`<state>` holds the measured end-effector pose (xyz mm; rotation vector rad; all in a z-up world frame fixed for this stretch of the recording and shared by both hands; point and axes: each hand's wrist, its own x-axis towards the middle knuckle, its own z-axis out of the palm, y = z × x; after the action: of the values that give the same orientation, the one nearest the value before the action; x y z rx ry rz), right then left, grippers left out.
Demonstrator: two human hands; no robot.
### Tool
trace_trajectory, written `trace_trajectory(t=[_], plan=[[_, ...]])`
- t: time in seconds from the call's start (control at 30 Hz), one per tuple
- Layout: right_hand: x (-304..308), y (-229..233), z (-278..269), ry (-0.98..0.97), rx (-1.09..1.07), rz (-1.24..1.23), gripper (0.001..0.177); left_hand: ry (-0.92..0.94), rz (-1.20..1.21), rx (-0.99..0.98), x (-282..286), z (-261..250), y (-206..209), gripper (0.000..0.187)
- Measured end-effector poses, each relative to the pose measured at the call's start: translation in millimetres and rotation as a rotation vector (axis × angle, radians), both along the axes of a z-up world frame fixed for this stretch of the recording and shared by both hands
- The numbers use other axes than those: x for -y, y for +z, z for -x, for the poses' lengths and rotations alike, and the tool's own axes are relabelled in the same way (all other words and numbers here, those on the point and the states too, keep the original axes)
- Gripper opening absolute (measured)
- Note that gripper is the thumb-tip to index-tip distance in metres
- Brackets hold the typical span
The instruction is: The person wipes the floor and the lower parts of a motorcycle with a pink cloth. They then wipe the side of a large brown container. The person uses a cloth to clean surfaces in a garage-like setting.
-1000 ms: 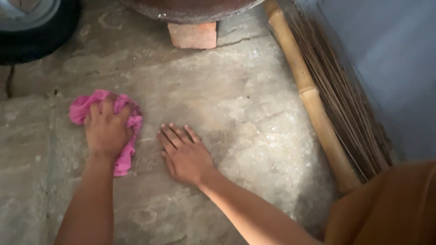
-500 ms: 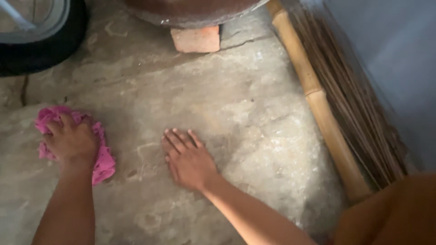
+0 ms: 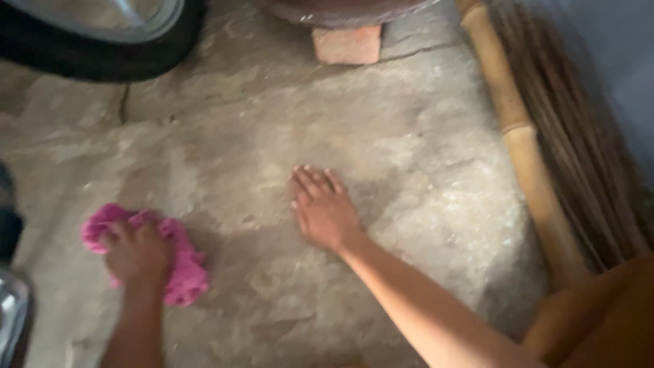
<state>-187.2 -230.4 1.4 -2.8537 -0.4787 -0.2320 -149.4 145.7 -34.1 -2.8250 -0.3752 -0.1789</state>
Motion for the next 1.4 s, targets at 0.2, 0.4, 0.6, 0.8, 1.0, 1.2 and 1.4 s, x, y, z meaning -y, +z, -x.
trace_trajectory(t=[0.2,0.4,0.6,0.8,1.0,1.2,1.4], plan=[[-3.4,0.4,0.7,0.006,0.084,-0.069,0.055,-0.178,0.073,0.24,65.5,99.2,9.9,0.056],[-1.4,-3.4,4.0,-0.009,0.061,-0.06,0.055,-0.215,0.283,0.056,138.8,161.2,52.4,0.06],[-2.3,-4.3,5.2,0.225,0.011,0.051,0.054,-0.442,0.357,0.064,185.7,168.0,63.2,0.065],[-4.7,-10.9,2.7,0.359,0.096,0.028,0.053,-0.669,0.362,0.104,173.4,180.1,42.6,0.064],[-4.0,-12.1,1.7,0.346,0.094,0.021,0.049,-1.089,0.419,0.116,127.4,201.1,-3.1,0.067],[-2.4,-10.7,0.9,0.331,0.039,0.042,0.049,-1.029,0.261,0.212,50.9,147.2,-21.1,0.074],[-5.6,-13.2,-0.2,0.331,0.042,0.009,0.05,-0.456,0.173,0.166,31.7,106.7,-8.5,0.063]])
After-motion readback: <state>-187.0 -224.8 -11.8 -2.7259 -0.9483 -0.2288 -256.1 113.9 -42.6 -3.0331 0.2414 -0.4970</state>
